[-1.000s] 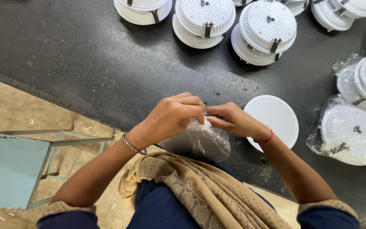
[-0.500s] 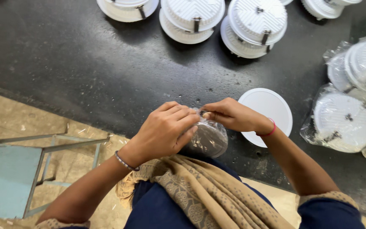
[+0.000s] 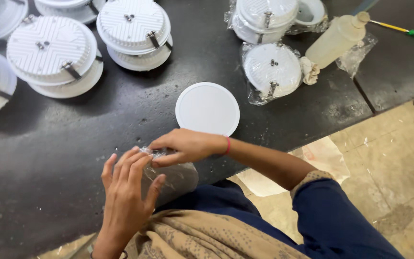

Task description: The person wraps individual white LED light fixtures in clear plastic bags and places them on a table. They also wipe the surface of some fixtures with a cloth before wrapping them.

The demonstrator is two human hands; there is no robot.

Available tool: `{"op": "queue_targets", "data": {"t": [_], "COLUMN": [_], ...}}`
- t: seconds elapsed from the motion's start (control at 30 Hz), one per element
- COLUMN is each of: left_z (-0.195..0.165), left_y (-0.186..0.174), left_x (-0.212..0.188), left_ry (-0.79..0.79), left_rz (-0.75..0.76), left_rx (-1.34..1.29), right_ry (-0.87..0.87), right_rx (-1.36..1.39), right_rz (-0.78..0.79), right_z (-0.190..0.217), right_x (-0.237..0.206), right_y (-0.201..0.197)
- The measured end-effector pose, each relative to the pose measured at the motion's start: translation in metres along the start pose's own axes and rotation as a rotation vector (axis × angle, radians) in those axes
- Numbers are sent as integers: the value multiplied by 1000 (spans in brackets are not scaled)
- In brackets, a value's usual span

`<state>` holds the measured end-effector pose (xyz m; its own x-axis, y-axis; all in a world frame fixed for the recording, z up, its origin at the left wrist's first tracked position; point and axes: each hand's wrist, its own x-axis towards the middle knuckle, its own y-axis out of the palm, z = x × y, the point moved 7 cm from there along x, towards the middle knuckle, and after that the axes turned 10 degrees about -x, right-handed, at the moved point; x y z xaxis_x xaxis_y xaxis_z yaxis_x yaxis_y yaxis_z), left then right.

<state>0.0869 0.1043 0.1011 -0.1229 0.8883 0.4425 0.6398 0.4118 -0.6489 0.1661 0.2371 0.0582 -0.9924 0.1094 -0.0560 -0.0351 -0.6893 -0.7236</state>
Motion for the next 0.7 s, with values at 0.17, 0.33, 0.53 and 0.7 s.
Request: {"op": "queue_targets", "data": {"t": [0.17,0.33,0.53,0.7], "left_z": [11,29,24,8], "left_y": [-12,-21,16,49], "left_x": [11,3,1,12], "left_ry": [-4,-205,-347,-410], "left_rz": [-109,-253,-300,-306], "left_rx": [-10,-188,-307,-347], "right_ry": [299,446,411,605], "right_rx": [-15,218,528,693], "right_rz": [-208,-752,-1251,-1227], "right_z": [-45,-146,-253,-336], "right_x": [-35,-146,-289,-335], "right_y": [-2,-62,-159,-188]}}
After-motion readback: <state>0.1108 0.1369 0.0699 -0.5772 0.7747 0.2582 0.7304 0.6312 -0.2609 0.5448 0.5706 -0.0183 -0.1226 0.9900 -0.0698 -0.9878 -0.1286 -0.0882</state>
